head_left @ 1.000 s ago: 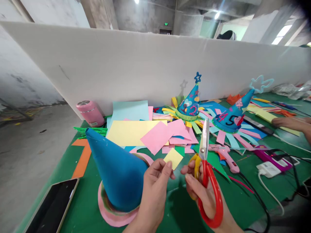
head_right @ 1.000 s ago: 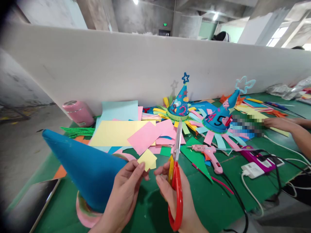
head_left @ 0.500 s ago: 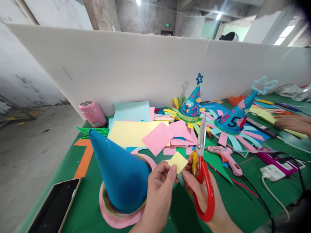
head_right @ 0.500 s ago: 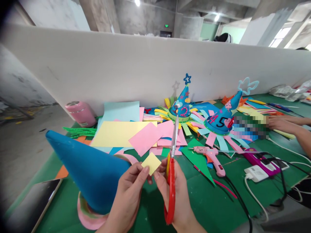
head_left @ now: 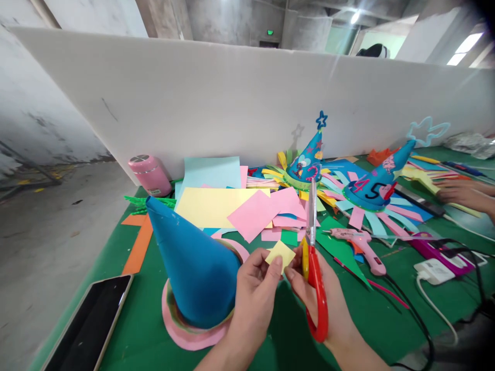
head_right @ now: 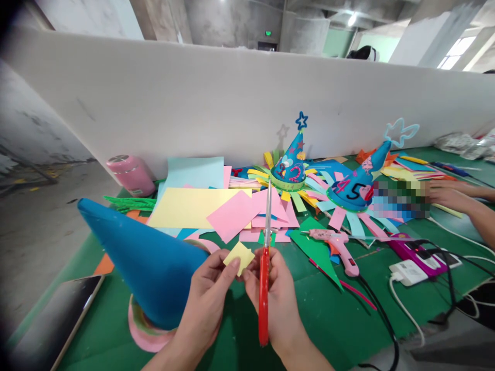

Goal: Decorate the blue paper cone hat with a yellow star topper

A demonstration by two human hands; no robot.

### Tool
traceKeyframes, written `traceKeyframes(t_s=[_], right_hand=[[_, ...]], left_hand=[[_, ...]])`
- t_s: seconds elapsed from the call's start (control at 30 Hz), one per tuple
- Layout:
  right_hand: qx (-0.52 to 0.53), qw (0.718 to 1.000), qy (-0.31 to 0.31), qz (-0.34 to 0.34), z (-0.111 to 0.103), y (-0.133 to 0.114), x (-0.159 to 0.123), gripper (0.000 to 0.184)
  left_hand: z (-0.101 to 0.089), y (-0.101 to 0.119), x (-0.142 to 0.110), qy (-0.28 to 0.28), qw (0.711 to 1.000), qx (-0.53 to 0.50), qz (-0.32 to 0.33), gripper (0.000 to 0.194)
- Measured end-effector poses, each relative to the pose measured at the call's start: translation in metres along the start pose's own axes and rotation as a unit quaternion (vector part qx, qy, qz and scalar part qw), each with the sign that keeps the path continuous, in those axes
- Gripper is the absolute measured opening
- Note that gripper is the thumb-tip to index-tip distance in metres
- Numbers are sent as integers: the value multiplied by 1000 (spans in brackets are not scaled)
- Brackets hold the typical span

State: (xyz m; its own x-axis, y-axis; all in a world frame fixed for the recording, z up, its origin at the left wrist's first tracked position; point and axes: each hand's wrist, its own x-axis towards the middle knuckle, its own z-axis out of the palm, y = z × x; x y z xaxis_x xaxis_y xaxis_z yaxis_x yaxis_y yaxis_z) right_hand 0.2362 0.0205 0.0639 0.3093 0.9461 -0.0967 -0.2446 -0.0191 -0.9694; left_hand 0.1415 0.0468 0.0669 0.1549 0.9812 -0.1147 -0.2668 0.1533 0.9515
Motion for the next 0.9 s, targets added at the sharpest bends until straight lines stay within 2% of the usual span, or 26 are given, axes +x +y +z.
traceKeyframes(t_s=[0.1,0.2,0.27,0.3,0.37,0.43,0.5,0.7,0.9], right_hand=[[0,1000,5,-1,2,0,1,31],[3,1000,21,6,3,4,4,30],[3,999,27,21,2,7,6,30],[2,999,29,32,0,9,7,31],[-4,998,34,46,-4,11,7,34],[-17,998,37,47,-11,10,5,36],[-38,998,32,41,-19,8,3,36],[-98,994,51,-3,-34,-3,1,32],[-41,999,4,31,-22,-11,8,33]], left_hand=[[-1,0,-3,-2,998,41,54,13],[-5,4,-8,3,984,100,148,9],[-7,7,-8,18,981,96,170,7],[-8,8,-7,26,985,71,152,6],[-8,9,-3,41,997,-11,61,7],[-7,8,2,47,994,-92,-31,10],[-6,8,6,45,988,-130,-77,13],[-4,6,7,24,994,-79,-69,13],[-2,3,4,-32,997,-20,-72,16]])
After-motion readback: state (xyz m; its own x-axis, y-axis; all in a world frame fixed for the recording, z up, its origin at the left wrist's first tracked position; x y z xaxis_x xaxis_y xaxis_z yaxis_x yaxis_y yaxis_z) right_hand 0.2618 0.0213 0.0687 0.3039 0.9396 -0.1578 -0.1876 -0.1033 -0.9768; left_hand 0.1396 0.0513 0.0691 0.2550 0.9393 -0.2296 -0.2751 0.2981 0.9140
